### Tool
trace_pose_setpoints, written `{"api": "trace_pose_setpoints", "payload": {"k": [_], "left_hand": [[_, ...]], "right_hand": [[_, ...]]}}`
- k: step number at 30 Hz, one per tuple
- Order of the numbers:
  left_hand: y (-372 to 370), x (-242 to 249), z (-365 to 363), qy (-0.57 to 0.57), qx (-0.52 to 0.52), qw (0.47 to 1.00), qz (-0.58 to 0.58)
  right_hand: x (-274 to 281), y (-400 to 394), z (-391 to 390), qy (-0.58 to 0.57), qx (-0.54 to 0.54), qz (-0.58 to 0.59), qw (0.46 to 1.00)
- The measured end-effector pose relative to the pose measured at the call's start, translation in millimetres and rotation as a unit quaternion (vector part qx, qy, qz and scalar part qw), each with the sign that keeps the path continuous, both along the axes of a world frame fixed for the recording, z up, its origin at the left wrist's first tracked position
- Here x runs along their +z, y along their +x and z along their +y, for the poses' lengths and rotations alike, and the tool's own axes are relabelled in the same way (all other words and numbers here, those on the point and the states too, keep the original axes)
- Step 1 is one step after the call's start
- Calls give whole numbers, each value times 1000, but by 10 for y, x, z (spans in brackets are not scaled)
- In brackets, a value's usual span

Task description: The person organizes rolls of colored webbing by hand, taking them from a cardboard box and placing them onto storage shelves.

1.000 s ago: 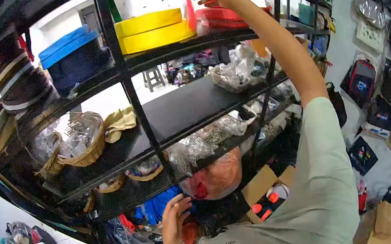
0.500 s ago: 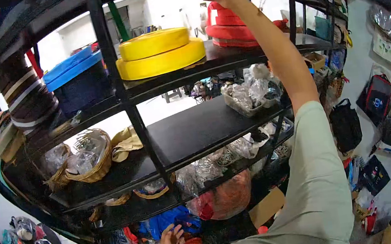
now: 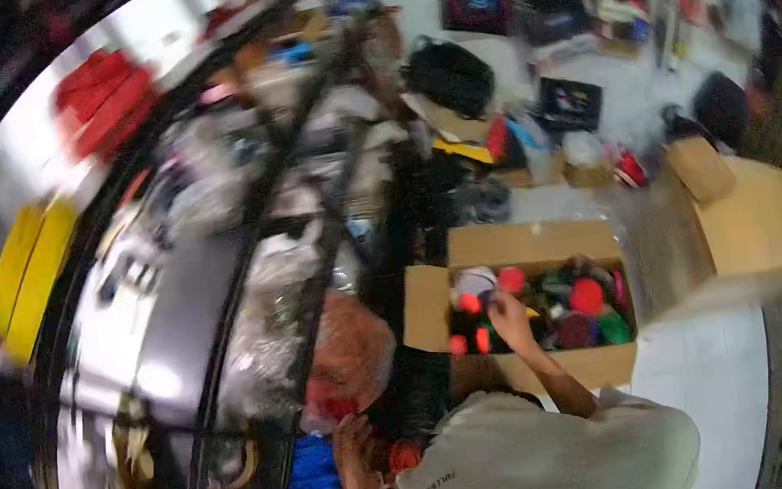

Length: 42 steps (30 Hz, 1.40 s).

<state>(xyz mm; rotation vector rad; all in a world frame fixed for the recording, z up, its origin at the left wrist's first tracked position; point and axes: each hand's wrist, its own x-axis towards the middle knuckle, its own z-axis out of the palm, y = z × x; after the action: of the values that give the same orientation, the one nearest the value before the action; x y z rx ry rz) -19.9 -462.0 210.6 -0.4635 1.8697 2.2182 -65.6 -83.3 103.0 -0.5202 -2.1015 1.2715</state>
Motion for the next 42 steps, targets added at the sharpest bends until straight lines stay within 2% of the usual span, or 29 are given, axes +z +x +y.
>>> {"api": "trace_pose_setpoints", "payload": {"k": [1, 2, 4, 5, 6, 7, 8, 9, 10, 11, 13, 14, 15, 16, 17, 19, 21, 22, 23, 24, 25, 26, 27, 29, 31, 33, 36, 38, 42], "left_hand": [[-71, -123, 72, -5, -45, 998, -36], [-106, -217, 171, -33, -85, 995, -32], [-343, -834, 267, -71, -246, 964, -76], [-416, -1067, 301, -99, -300, 945, -90], [-399, -1090, 497, -176, -403, 893, -93], [-358, -1062, 738, -245, -486, 834, -87], [-342, -1173, 857, -245, -506, 820, -105], [-360, -1306, 928, -287, -662, 689, 68], [-343, -1366, 973, -308, -763, 515, 238], [-314, -1320, 1145, -314, -761, 521, 225], [-128, -1278, 1466, -450, -747, 482, 83], [-13, -1305, 1506, -450, -747, 485, 67], [97, -1347, 1542, -365, -695, 608, 118], [202, -1425, 1537, -274, -619, 716, 170], [309, -1483, 1504, -281, -609, 725, 157], [533, -1673, 1374, -233, -601, 756, 115], [810, -2446, 802, -237, -610, 731, 192], [1067, -2376, 799, -354, -616, 696, 103], [1212, -2250, 816, -389, -608, 691, 27], [1362, -2161, 814, -424, -597, 680, -47], [1417, -2067, 846, -386, -582, 710, -93], [1542, -2038, 807, -428, -570, 697, -81], [1834, -2613, 449, -395, -533, 727, -177], [2217, -2991, 168, -446, -466, 750, -146], [2267, -2673, 597, -385, -401, 798, -234], [2274, -2384, 1097, -295, -334, 836, -320], [2296, -2087, 1704, -196, -262, 859, -393], [2268, -1983, 1949, -171, -244, 862, -410], [2070, -1840, 2323, -165, -245, 860, -416]], "right_hand": [[-571, 780, 111, -65, -64, -120, 989], [-1847, 1458, 260, -157, -170, -257, 938], [-797, 2741, -30, -184, -287, -216, 915], [-1014, 3244, 37, -161, -293, -282, 899], [-673, 3563, 17, -187, -326, -310, 873], [-519, 3832, 10, -191, -355, -301, 864], [-471, 4064, 10, -219, -402, -250, 853], [-452, 4196, 42, -241, -433, -192, 847], [-321, 4229, 50, -246, -455, -195, 833], [-176, 4157, 142, -253, -472, -198, 821], [-318, 4049, 316, -294, -422, -225, 828], [-353, 3946, 361, -295, -349, -238, 857], [-395, 3825, 405, -294, -272, -250, 881], [-408, 3696, 454, -218, -202, -286, 911], [-380, 3556, 510, -141, -124, -314, 930], [-211, 3322, 658, -54, -11, -403, 913], [-174, 3112, 865, -15, 56, -422, 905], [-448, 3045, 1018, -21, 94, -438, 894], [-602, 2999, 1123, -28, 118, -294, 948], [-736, 2912, 1295, 15, 137, -371, 918], [-785, 2829, 1416, 31, 123, -287, 949], [-897, 2750, 1551, 49, 119, -326, 937], [-1036, 2688, 1693, 67, 111, -365, 922], [-1298, 2453, 2092, 45, 157, -454, 876], [-1901, 2297, 2539, 89, 88, -381, 916], [-2039, 1885, 2932, 20, -16, -385, 923], [-2401, 1473, 3368, 80, -47, -349, 933], [-2186, 1132, 3409, 144, -12, -464, 874], [-2274, 834, 3445, 196, 59, -539, 817]]}}
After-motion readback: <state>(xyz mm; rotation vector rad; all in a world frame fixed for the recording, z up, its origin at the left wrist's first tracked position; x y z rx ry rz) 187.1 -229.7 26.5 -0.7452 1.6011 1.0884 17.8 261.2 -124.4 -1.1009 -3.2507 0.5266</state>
